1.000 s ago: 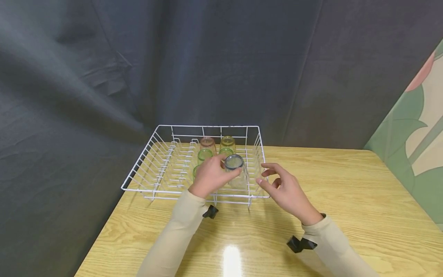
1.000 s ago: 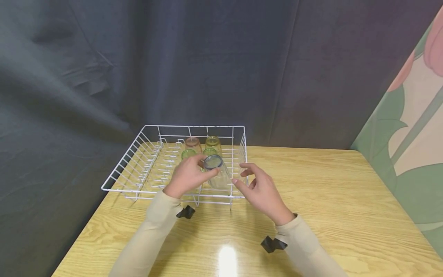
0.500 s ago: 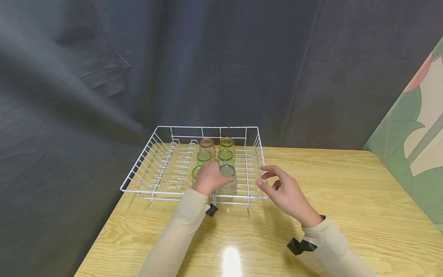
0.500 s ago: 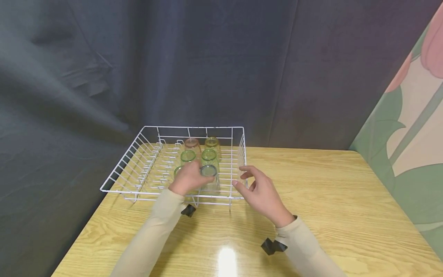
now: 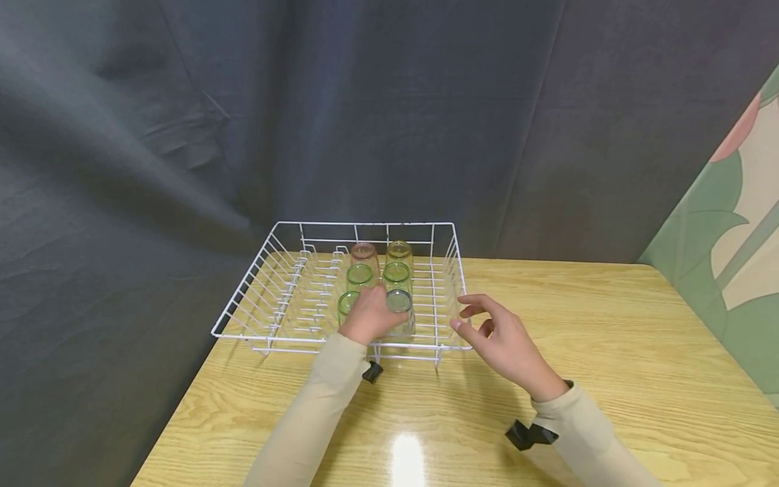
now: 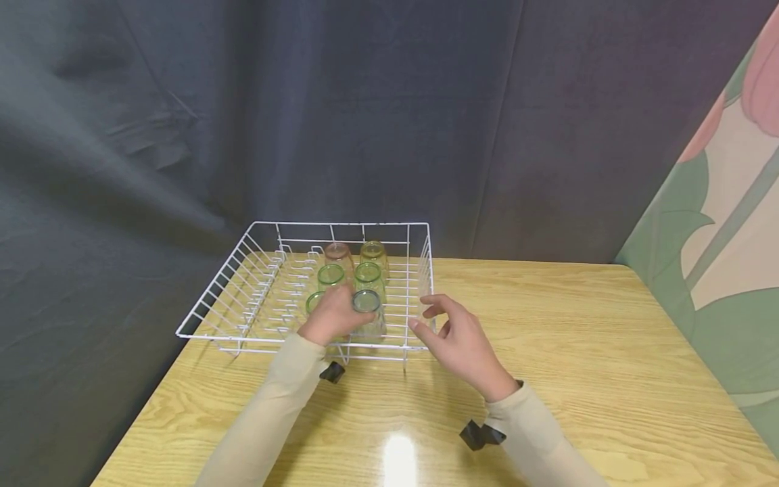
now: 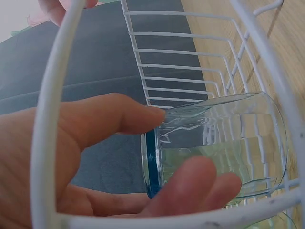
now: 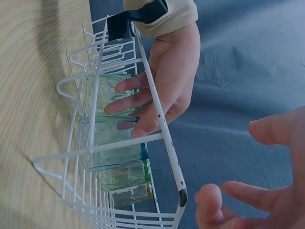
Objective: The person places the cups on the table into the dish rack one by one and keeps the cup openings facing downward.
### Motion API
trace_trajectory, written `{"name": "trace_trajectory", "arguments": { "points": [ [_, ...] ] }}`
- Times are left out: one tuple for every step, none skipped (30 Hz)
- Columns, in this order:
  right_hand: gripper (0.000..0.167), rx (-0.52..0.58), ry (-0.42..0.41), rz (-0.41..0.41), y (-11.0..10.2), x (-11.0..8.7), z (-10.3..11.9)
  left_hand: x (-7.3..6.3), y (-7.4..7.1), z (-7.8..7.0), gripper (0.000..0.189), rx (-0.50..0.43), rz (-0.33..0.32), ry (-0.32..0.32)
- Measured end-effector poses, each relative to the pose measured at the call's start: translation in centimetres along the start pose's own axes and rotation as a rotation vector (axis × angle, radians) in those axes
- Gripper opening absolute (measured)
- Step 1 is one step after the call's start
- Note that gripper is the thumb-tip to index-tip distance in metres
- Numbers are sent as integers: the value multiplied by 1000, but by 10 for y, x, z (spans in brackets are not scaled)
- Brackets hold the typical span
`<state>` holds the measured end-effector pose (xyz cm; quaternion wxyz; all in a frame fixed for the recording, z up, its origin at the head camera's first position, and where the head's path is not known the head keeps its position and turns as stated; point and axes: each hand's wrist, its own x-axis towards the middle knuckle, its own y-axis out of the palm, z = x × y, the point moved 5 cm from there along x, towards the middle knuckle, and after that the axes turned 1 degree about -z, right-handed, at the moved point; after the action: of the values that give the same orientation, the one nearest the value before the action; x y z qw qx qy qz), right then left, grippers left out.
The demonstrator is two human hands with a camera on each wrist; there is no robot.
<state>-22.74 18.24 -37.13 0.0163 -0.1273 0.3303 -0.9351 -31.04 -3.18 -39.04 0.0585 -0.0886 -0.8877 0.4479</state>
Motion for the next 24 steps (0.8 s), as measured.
{"name": "trace_trajectory", "arguments": {
  "points": [
    [44,-1,2,-2,0,0,0,-1,0,0,42,-8,-1,4],
    [44,-5,4,-4,-1,-1,-1,-2,-1,-1,43,-15,-2,8],
    [44,-11,5,-8,-2,-1,-1,-3,-1,-1,44,-18,-3,12],
    [44,-19,5,-14,-3,-2,-2,-5,-2,-2,48,-26,-4,16],
    [44,-31,2,-23,-5,-2,-3,-6,-3,-4,52,-31,-10,26],
    [45,-47,-2,-34,-7,-2,-4,-9,-5,-5,54,-25,-19,41],
    [45,-65,-5,-47,-9,-2,-5,-11,-7,-7,57,-26,-31,59],
    [46,-85,-9,-60,-11,-2,-7,-13,-10,-9,59,-22,-48,79],
    [48,-107,-11,-73,-14,-2,-9,-16,-13,-11,58,-17,-73,101],
    [49,-131,-13,-86,-16,-3,-11,-19,-16,-12,57,-12,-101,127],
    [50,-157,-13,-96,-19,-3,-13,-22,-20,-13,53,-5,-132,154],
    [51,-182,-13,-105,-22,-3,-16,-24,-23,-14,49,6,-164,179],
    [52,-204,-9,-110,-25,-4,-19,-27,-27,-14,47,6,-188,198],
    [53,-224,-7,-113,-28,-4,-21,-29,-30,-14,45,15,-213,216],
    [53,-241,-4,-114,-30,-4,-24,-32,-32,-13,43,22,-232,234],
    [54,-254,1,-112,-33,-4,-26,-34,-35,-12,42,28,-243,253],
    [55,-265,6,-111,-35,-4,-29,-36,-37,-11,41,36,-253,267],
    [56,-273,11,-109,-36,-4,-32,-39,-38,-9,40,49,-259,277],
    [57,-282,19,-106,-38,-4,-34,-42,-40,-6,38,64,-266,287],
    [59,-293,25,-105,-39,-4,-37,-44,-41,-3,38,81,-279,299],
    [60,-308,31,-108,-41,-4,-40,-47,-42,1,37,96,-289,304],
    [62,-323,31,-110,-42,-4,-43,-50,-44,5,38,116,-303,307],
    [64,-340,24,-117,-44,-4,-46,-53,-45,10,40,140,-322,306],
    [66,-357,16,-122,-46,-4,-49,-56,-46,16,43,158,-339,303]
  ]
}}
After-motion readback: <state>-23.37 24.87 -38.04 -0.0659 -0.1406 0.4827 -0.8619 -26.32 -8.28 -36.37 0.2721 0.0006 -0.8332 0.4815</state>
